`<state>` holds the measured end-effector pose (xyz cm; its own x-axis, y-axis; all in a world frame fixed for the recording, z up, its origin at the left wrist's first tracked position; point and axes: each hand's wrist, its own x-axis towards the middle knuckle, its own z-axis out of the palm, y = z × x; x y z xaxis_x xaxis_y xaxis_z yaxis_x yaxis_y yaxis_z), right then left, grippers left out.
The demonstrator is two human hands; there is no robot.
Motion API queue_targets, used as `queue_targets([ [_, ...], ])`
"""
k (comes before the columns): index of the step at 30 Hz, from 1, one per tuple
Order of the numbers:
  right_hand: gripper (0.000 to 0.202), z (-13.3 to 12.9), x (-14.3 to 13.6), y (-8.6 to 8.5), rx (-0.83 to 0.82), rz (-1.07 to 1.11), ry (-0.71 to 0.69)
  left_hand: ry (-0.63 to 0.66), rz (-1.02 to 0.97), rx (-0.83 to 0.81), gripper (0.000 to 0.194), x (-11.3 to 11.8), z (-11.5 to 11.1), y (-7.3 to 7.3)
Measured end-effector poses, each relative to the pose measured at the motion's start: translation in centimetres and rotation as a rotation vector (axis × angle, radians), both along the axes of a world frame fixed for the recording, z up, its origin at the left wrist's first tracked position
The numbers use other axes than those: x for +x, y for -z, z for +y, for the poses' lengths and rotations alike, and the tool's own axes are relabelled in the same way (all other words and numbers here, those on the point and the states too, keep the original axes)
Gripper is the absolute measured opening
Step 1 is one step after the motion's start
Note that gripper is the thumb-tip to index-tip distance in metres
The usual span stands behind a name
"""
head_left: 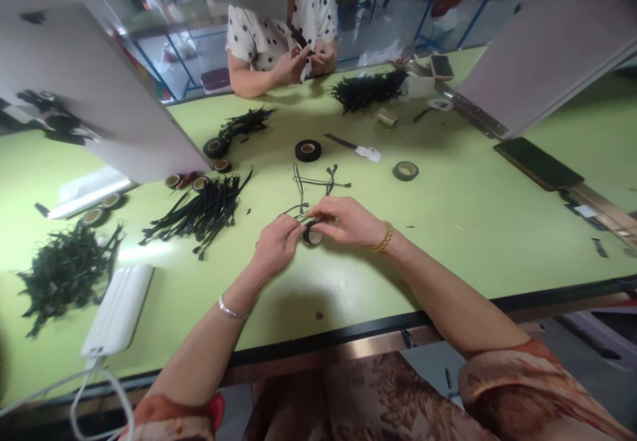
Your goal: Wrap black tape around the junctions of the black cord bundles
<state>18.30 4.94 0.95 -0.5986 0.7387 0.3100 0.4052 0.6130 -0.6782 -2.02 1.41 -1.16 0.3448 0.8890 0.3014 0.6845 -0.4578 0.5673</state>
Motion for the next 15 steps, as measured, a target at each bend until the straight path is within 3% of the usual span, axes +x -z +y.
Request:
queue_targets([
  [6,0.016,-0.11,0.12,0.03,0.217,-0.216,-0.014,-0.137,0.144,0.097,0.018,0.17,-0.66,0.07],
  [10,0.012,-0.26,0.06,0.00,0.211,-0.238,-0.020,-0.075,0.161,0.126,0.015,-0.05,-0.70,-0.37],
  [15,0.010,-0.45,-0.13,-0.03,0.198,-0.299,-0.012,-0.035,0.328,0.131,0.023,-0.13,-0.51,-0.48],
])
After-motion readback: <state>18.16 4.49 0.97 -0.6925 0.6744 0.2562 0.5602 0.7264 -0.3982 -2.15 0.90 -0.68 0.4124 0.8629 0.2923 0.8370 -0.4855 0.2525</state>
